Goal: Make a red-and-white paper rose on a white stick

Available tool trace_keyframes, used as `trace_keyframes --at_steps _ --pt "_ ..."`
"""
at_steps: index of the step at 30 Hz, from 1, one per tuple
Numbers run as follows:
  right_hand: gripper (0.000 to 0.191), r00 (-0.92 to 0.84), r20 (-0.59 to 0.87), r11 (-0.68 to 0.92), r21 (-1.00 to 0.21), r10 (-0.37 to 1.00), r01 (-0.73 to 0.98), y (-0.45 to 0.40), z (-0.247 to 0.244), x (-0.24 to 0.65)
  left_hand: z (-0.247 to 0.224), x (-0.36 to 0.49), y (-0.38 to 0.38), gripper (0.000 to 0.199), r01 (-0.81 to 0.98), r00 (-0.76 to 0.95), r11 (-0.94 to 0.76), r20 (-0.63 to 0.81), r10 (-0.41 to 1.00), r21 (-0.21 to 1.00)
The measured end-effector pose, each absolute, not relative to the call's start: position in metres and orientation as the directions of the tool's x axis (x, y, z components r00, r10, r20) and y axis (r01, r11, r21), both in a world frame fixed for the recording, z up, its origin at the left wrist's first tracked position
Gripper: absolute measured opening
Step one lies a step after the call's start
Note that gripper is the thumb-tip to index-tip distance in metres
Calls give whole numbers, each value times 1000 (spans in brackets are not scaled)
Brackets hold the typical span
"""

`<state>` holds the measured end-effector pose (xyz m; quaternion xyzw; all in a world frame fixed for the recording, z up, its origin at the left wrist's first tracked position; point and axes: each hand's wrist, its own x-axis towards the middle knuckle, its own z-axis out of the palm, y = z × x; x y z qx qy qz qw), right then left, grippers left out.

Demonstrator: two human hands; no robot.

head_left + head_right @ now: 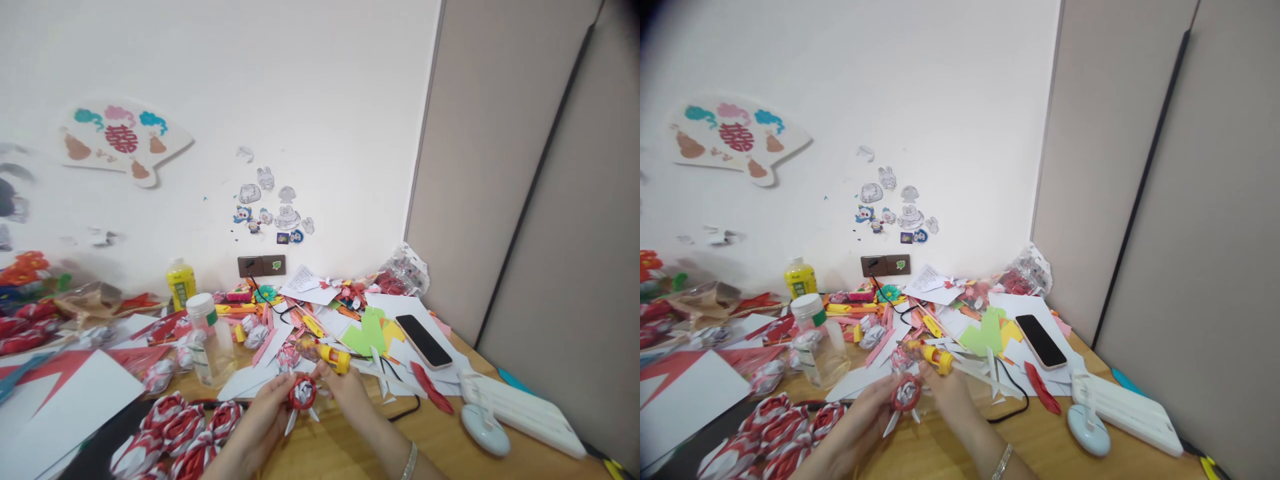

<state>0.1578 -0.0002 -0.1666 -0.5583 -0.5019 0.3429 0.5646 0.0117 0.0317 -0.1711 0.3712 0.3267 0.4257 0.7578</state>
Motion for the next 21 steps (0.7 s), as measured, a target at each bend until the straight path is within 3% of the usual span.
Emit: trace_keyframes --at_steps 21 --pt "51 244 229 194 -968 942 158 1 -168 157 -189 12 40 33 -411 434 351 -158 887 842"
